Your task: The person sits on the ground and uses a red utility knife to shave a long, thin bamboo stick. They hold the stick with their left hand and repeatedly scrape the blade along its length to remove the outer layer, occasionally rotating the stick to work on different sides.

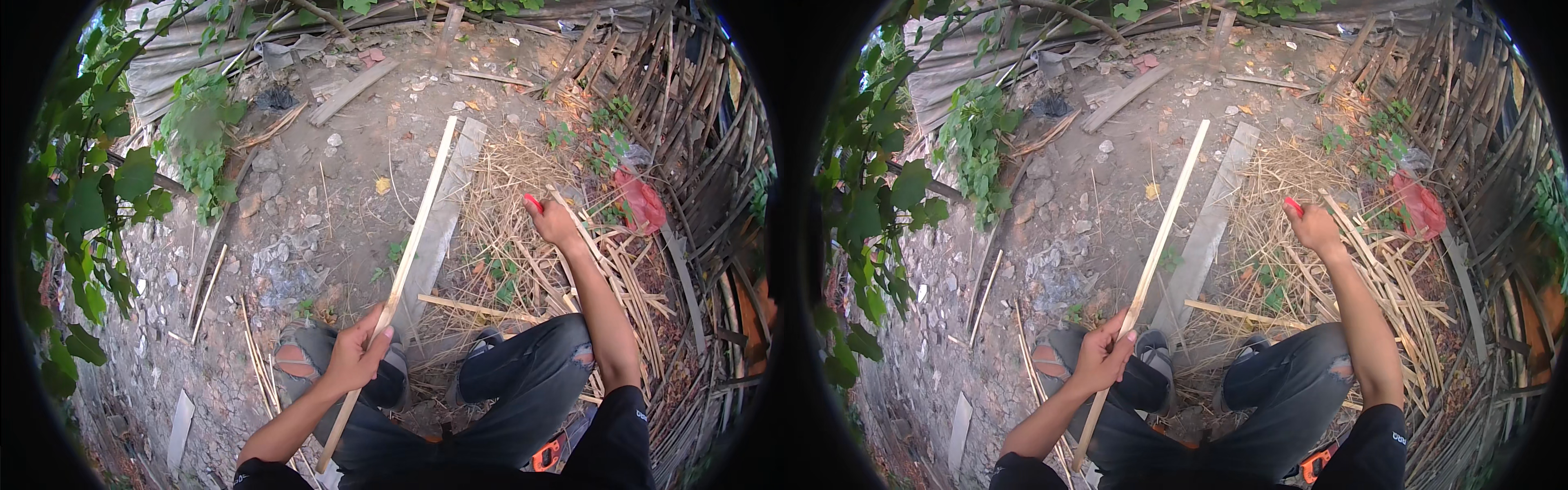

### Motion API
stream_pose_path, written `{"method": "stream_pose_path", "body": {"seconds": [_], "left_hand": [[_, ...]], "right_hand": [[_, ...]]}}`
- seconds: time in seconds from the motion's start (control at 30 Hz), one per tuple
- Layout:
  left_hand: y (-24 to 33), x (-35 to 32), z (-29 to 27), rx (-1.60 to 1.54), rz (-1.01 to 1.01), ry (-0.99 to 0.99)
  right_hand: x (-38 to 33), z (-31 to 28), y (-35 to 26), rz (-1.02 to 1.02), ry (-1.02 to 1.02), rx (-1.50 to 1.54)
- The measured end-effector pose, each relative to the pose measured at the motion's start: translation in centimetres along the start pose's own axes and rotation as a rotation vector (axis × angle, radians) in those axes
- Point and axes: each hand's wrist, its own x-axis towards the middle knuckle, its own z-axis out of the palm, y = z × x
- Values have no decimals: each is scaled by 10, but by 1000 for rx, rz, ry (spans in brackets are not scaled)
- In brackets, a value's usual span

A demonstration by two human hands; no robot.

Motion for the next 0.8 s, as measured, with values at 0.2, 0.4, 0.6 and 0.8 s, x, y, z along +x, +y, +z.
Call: {"method": "stream_pose_path", "body": {"seconds": [0.2,0.4,0.6,0.8], "left_hand": [[-4,9,2,90,-20,51],[1,14,4,84,-5,97],[0,15,2,11,-30,131],[-4,17,0,40,-36,102]], "right_hand": [[-47,-30,-114,-324,-143,219],[-113,-26,-180,-610,-389,202],[-139,-4,-199,-657,-455,189],[-109,28,-187,-655,-193,117]]}}
